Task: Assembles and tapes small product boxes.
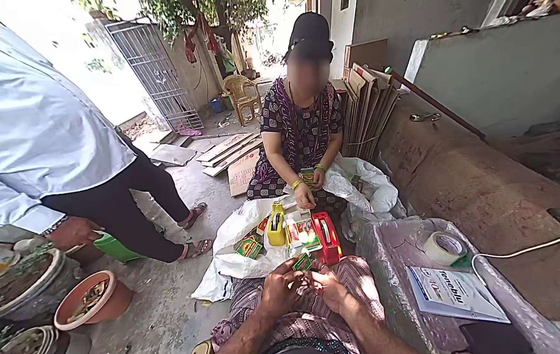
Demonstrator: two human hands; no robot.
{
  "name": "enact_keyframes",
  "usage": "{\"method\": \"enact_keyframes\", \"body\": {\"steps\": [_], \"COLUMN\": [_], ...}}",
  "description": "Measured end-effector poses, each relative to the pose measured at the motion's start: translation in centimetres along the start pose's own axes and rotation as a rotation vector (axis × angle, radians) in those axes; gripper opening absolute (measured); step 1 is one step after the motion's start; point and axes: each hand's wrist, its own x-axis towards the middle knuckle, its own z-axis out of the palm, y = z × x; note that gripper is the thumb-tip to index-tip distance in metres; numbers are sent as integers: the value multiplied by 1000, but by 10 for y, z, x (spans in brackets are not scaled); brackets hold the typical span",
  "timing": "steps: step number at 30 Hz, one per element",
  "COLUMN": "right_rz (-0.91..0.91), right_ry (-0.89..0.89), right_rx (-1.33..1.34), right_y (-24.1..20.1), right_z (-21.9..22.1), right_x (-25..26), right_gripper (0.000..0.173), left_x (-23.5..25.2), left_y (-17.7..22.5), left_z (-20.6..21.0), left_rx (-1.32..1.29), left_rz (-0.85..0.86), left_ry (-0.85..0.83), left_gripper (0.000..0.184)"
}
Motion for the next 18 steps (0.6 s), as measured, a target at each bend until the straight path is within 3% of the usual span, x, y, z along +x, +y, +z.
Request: {"method": "enact_keyframes", "body": {"steps": [4, 8, 11, 13, 15, 18], "right_rz": [-92, -327, -386, -417, -455, -475], "right_ry": [-3, 76, 136, 194, 246, 294], "right_rx": [-56, -241, -433, -543, -543, -428], "right_y": [1, 12, 11, 6, 2, -1], "right_z": [5, 5, 2, -1, -8, -18], "right_x": [1, 4, 1, 6, 9, 21], "right_gripper": [52, 52, 59, 56, 39, 31], "left_x": [0, 1, 1, 11, 26, 45], "left_y": [7, 20, 19, 7, -6, -47], "left_z": [-3, 3, 0, -8, -21, -34], "left_rx": [-191, -507, -613, -567, -427, -107], "left_rz": [-70, -159, -136, 6, 148, 160], "left_ry": [83, 223, 213, 193, 179, 215], "left_gripper": [11, 17, 22, 23, 22, 19]}}
